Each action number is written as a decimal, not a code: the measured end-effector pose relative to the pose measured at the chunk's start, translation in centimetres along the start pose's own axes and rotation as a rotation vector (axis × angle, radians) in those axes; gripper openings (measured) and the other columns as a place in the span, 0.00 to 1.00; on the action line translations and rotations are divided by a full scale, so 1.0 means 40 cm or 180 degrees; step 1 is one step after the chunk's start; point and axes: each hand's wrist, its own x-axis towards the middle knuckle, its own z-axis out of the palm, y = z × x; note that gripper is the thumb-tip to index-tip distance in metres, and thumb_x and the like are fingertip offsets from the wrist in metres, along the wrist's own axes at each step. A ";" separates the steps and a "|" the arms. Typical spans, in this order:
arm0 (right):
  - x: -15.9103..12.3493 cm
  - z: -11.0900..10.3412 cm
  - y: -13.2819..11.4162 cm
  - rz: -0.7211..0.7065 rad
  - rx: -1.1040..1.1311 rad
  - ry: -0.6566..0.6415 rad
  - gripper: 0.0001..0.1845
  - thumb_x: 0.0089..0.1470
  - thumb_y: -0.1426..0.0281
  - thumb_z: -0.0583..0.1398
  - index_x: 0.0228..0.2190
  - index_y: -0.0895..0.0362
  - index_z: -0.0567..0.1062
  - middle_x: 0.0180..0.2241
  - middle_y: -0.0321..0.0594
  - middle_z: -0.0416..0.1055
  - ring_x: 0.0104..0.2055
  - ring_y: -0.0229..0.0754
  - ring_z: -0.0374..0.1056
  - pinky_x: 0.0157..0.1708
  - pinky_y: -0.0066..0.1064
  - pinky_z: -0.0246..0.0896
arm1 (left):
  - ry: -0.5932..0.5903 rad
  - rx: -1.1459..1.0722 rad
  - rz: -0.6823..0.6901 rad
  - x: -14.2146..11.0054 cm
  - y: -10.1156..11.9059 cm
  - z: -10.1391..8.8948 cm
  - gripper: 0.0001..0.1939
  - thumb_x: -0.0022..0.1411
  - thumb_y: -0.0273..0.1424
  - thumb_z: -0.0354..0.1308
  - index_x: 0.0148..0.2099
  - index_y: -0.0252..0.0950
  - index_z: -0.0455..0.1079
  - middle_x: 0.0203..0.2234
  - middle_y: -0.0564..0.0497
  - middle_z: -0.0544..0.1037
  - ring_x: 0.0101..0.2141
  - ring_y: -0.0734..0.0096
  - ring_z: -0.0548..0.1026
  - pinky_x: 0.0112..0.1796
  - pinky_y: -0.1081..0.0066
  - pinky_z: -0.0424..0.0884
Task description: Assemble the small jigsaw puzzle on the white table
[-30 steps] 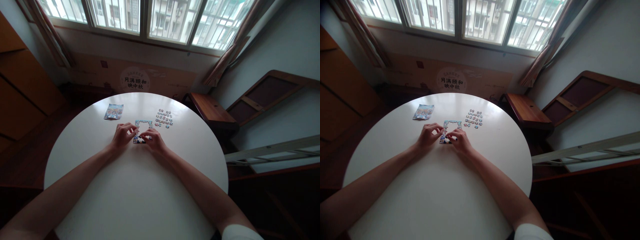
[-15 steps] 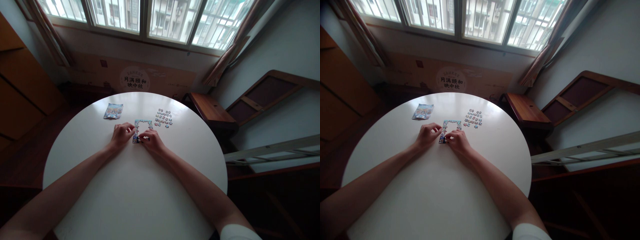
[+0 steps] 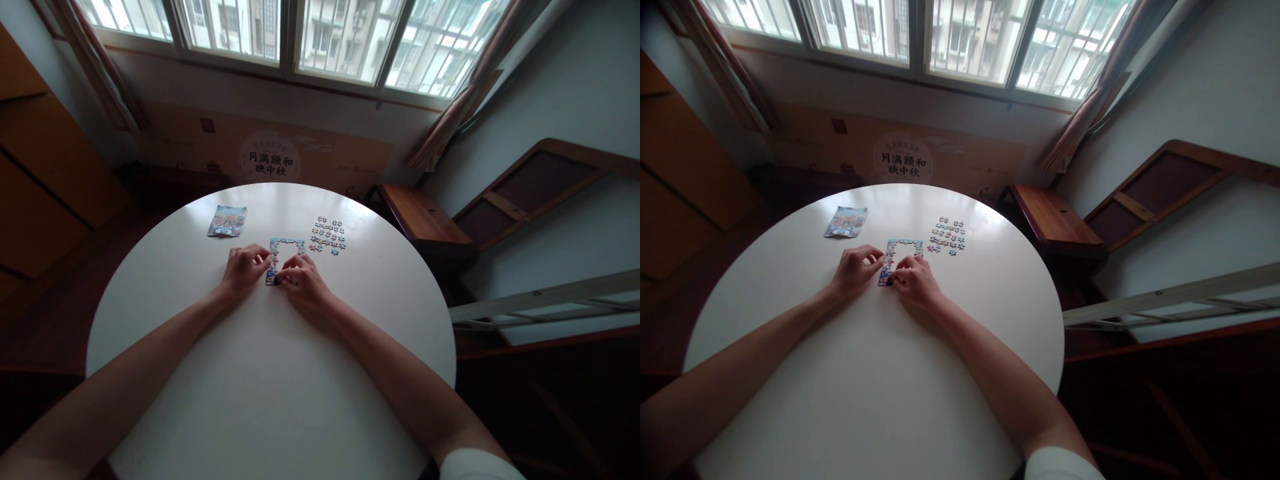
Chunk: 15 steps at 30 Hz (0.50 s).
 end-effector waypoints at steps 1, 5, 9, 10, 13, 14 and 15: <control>-0.001 0.000 -0.002 -0.0001 -0.0035 -0.0015 0.08 0.52 0.74 0.64 0.32 0.49 0.82 0.37 0.41 0.72 0.44 0.45 0.62 0.48 0.41 0.58 | -0.0005 0.0008 -0.0007 0.000 0.001 0.000 0.07 0.59 0.32 0.58 0.29 0.38 0.73 0.28 0.53 0.80 0.24 0.72 0.75 0.34 0.69 0.66; -0.001 -0.002 -0.013 0.0071 -0.0187 -0.0037 0.06 0.52 0.72 0.64 0.32 0.50 0.82 0.39 0.42 0.71 0.45 0.46 0.61 0.48 0.43 0.57 | -0.0022 0.0023 -0.0015 -0.003 0.003 -0.001 0.07 0.59 0.33 0.57 0.29 0.38 0.72 0.28 0.54 0.79 0.25 0.72 0.75 0.35 0.69 0.67; 0.003 -0.013 -0.005 0.0225 -0.0209 0.0270 0.07 0.53 0.74 0.63 0.32 0.52 0.81 0.39 0.43 0.69 0.45 0.46 0.62 0.48 0.42 0.56 | -0.0030 -0.0044 0.0064 -0.002 -0.006 -0.001 0.08 0.60 0.33 0.57 0.29 0.38 0.73 0.27 0.53 0.79 0.25 0.72 0.75 0.33 0.70 0.67; 0.004 -0.018 0.003 0.0278 -0.0193 0.0397 0.08 0.53 0.75 0.61 0.32 0.52 0.81 0.38 0.43 0.69 0.45 0.46 0.62 0.49 0.41 0.56 | -0.0045 -0.0075 0.0113 -0.001 -0.011 0.000 0.08 0.60 0.33 0.57 0.29 0.38 0.73 0.27 0.53 0.79 0.25 0.72 0.75 0.33 0.71 0.67; 0.003 -0.034 0.032 0.0402 -0.0132 0.0563 0.09 0.53 0.76 0.59 0.31 0.53 0.80 0.34 0.41 0.70 0.42 0.44 0.64 0.48 0.39 0.56 | -0.0164 -0.0191 0.0303 0.000 -0.023 0.004 0.08 0.59 0.34 0.58 0.30 0.37 0.74 0.25 0.53 0.76 0.23 0.75 0.71 0.30 0.72 0.67; 0.003 -0.037 0.041 0.0483 -0.0114 0.0600 0.09 0.53 0.76 0.59 0.30 0.54 0.79 0.32 0.40 0.71 0.41 0.44 0.65 0.48 0.39 0.56 | -0.0249 -0.0275 0.0386 -0.001 -0.025 0.006 0.07 0.59 0.33 0.58 0.32 0.37 0.75 0.25 0.53 0.75 0.22 0.76 0.70 0.29 0.73 0.66; 0.002 -0.038 0.048 0.0597 -0.0093 0.0647 0.10 0.53 0.76 0.58 0.29 0.54 0.79 0.30 0.38 0.71 0.39 0.43 0.66 0.47 0.38 0.56 | -0.0346 -0.0395 0.0478 -0.001 -0.025 0.007 0.07 0.59 0.32 0.57 0.33 0.37 0.75 0.24 0.54 0.74 0.23 0.76 0.69 0.28 0.74 0.66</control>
